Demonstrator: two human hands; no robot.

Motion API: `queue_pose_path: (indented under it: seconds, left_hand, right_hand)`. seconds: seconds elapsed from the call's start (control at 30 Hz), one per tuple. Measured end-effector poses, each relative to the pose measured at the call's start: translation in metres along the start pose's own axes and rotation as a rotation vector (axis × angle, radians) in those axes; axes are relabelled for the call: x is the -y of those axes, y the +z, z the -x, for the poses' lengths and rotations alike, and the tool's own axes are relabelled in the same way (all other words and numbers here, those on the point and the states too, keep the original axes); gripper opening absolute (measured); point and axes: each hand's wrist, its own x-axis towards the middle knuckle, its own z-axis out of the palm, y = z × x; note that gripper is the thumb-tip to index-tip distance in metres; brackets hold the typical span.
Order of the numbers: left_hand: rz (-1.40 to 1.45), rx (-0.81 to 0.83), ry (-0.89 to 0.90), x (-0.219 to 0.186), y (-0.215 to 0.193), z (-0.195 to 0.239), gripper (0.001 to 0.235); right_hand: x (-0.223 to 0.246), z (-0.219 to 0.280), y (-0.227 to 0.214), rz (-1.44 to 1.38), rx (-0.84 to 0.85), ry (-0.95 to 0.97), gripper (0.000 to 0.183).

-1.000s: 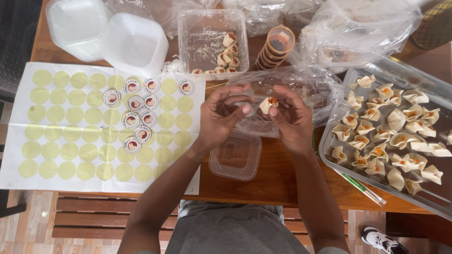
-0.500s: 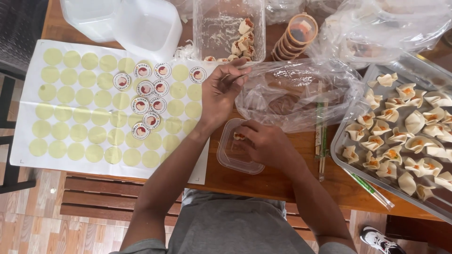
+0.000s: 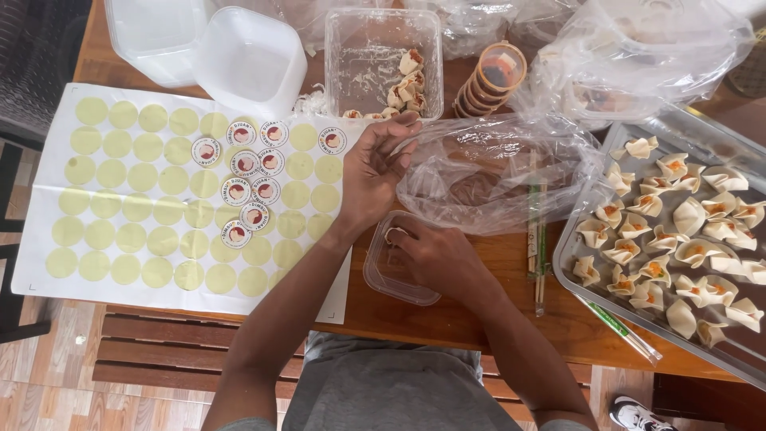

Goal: The person folds a dumpling and places it into a small plastic container. They add a small cup of sauce, close the container, apply a branded sticker to the lid, and place the sealed container into a plastic bag with chopsticks.

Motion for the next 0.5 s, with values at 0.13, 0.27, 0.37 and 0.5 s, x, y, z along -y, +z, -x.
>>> queue_pose_path:
  seconds: [0.13,0.27,0.37,0.5]
  left_hand:
    - [-0.023,-0.016,0.014,-0.003,0.0,0.0,0.03]
    - [-0.09,-0.04,0.01,-0.004,0.003,0.002,0.037]
    - [-0.086,-0.026,0.008,0.004,0.004,0.004,0.036]
    - [-0.028,0.037,-0.012,0.012,0.003,0.006,0.035]
  right_hand:
    - [0.0,0.0,-0.007,-0.057,-0.039,-0.01,0.015]
    - [-0.002,-0.001,-0.013,-0.087,-0.087,-0.02,0.012]
    - [-0.002,-0.002,-0.014,-0.092,-0.123,-0.022,0.011]
    - [-0.004,0.0,-0.011,-0.093,-0.146,-0.029,0.011]
